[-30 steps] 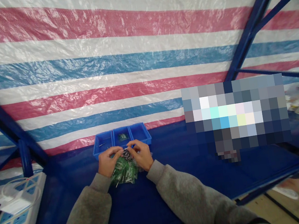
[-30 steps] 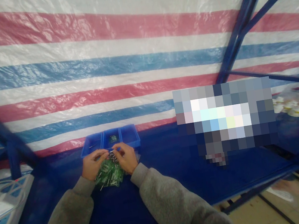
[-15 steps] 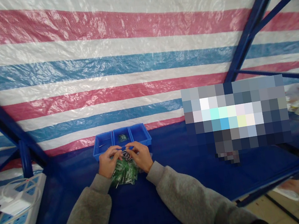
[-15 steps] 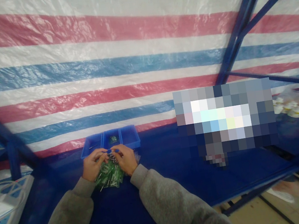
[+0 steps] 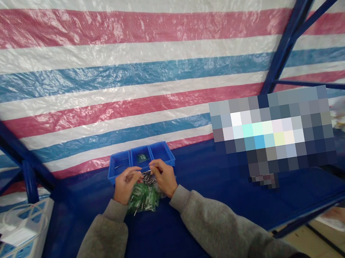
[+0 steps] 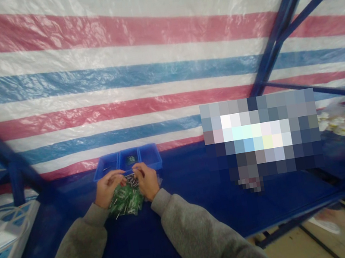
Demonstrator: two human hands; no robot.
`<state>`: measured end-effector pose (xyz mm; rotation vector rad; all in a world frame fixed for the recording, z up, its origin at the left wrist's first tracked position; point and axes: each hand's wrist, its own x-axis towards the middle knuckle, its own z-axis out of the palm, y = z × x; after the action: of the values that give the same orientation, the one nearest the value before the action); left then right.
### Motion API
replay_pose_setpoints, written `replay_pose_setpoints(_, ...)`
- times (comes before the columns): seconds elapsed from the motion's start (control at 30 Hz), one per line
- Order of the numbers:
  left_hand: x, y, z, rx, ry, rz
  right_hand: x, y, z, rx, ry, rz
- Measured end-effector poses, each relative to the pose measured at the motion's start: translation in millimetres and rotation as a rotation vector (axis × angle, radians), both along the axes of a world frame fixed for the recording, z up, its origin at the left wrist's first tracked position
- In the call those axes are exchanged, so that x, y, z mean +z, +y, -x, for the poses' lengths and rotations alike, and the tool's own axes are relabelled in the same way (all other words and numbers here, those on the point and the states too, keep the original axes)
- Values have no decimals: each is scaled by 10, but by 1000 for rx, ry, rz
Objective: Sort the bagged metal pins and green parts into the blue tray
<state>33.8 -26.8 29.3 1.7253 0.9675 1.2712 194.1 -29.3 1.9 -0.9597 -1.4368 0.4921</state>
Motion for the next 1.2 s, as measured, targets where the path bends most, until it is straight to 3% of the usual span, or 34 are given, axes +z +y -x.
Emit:
replay_pose_setpoints(0.3, -68, 34, 0, 100, 65, -77, 11, -19, 17, 46, 6, 36)
replay_pose_setpoints(0.57, -74, 27, 3, 241, 79, -148, 9, -51, 34, 79, -54, -39)
replay_pose_setpoints(0.97, -16, -18, -6, 173, 126, -119, 14, -71, 26, 50, -61, -67)
replay_pose_setpoints(1.2, -29, 0, -23, 86, 52, 12, 23, -57, 33, 87, -16, -8)
